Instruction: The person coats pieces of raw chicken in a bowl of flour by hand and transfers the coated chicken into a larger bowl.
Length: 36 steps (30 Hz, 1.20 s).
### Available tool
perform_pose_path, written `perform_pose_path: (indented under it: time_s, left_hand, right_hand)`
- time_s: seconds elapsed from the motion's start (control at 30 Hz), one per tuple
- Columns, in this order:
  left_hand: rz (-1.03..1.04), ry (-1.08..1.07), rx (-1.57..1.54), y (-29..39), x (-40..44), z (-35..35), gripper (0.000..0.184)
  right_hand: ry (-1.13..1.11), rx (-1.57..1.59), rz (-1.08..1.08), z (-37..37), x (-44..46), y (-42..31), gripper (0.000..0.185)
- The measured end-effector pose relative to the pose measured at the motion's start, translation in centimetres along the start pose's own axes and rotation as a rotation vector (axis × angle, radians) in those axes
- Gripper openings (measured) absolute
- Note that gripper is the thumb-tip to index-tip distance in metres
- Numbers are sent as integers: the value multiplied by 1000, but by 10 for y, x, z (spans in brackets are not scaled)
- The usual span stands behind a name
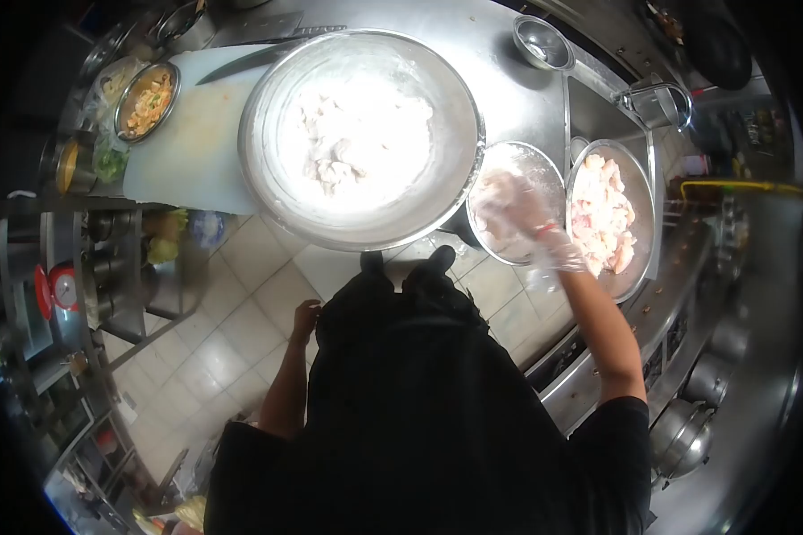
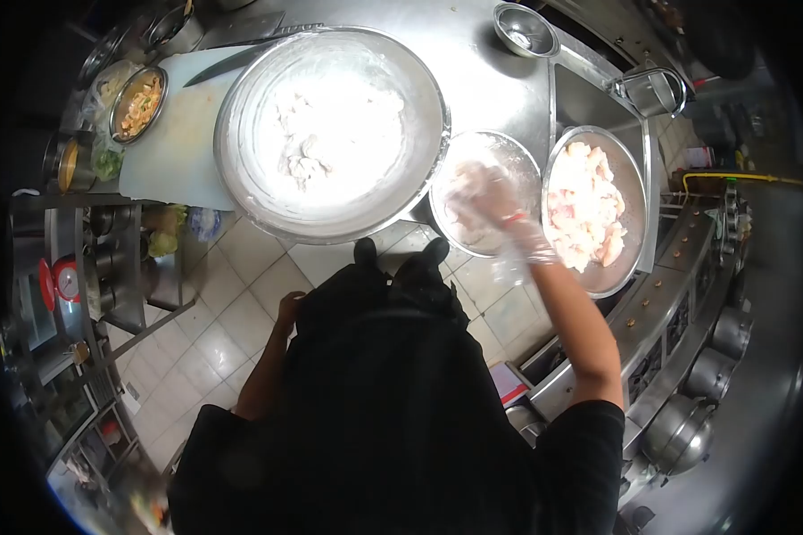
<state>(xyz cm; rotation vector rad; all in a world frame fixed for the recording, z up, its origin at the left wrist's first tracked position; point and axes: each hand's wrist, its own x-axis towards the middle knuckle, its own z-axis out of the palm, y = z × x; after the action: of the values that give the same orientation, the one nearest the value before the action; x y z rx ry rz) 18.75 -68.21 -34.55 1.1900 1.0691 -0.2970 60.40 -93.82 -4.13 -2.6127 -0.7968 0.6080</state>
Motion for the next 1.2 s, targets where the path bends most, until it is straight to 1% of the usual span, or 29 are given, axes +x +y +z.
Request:
perform_pose_path:
  time_s: [0.03,0.1,0.13,0.2,0.23,0.27,0.3,0.33,0.4,0.47,0.5,0.53,0.6,0.63,0.67,0.73,0.77,0.83,0.9,0.93,1.0,1.03,1.07,1.1,1.13,1.17,1.2]
  left_hand:
    - [42,2,-13,-22,8,-1,21]
    - [87,13,-28,-28,10,-2,20]
    - [63,13,3,-21,1,1,20]
    - [31,28,5,-21,-4,2,21]
    - [32,49,-11,-19,-6,-1,21]
    - [-2,51,-11,-14,-9,-3,21]
    - [-39,47,-8,-10,-12,-2,21]
    - [-57,57,-58,-8,-14,-2,21]
    - [-92,58,-46,-7,-19,-3,20]
    - [-116,43,-1,-9,-15,-5,20]
    - [-106,28,27,-13,-12,-6,20]
    - [-114,10,20,-15,-8,-6,20]
    - [-110,-31,-4,-8,-8,-8,19]
    - [-128,-33,-23,1,-8,-7,20]
    - [-126,-26,-15,9,-8,-4,21]
    - [-126,-21,-3,25,-6,-5,22]
    - [-106,0,-1,29,-4,-3,23]
    - [-96,16,-11,31,-2,6,24]
    - [-94,15,4,27,-2,10,25]
    - [-99,5,9,23,-4,11,25]
    - [-55,-87,-26,7,-10,13,25]
    - [-105,-65,-2,7,-15,18,25]
    - [-155,-47,23,4,-18,23,25]
    - [-207,-85,27,1,-18,22,25]
    - [-154,-132,39,-10,-19,19,24]
    - [-182,-133,91,-6,-24,20,24]
    - [-195,-115,120,-6,-24,20,24]
  right_hand:
    - [27,29,28,39,10,22,38]
    - [172,-244,141,30,1,-24,33]
    - [171,-243,128,34,5,-6,33]
    - [175,182,-98,48,22,76,32]
    - [12,-258,-138,30,20,76,31]
    - [-113,-818,-266,11,19,75,31]
    - [-196,-1202,-453,-8,17,73,30]
    - [-302,-652,-157,-40,11,42,32]
    - [-171,-343,-311,-79,9,-2,44]
    - [0,10,-361,-104,3,-63,55]
    - [-74,278,-186,-99,12,-80,55]
    - [-98,547,1,-94,20,-97,55]
    - [-55,454,-150,-74,58,-101,52]
    - [40,413,-264,-68,65,-114,50]
    - [56,425,-258,-74,66,-121,50]
    - [-15,393,-213,-92,65,-132,50]
    - [-14,393,-209,-97,63,-125,50]
    - [74,381,-220,-113,52,-95,45]
    - [78,398,-263,-119,41,-54,34]
    - [80,396,-251,-122,30,-41,34]
    - [202,396,-106,-128,0,-18,25]
    - [224,382,-66,-132,-13,-3,25]
    - [340,281,-11,-132,-27,16,25]
    - [449,176,42,-131,-42,36,26]
    - [459,168,61,-132,-52,76,29]
    - [470,160,81,-134,-62,116,31]
    - [441,155,137,-132,-75,138,39]
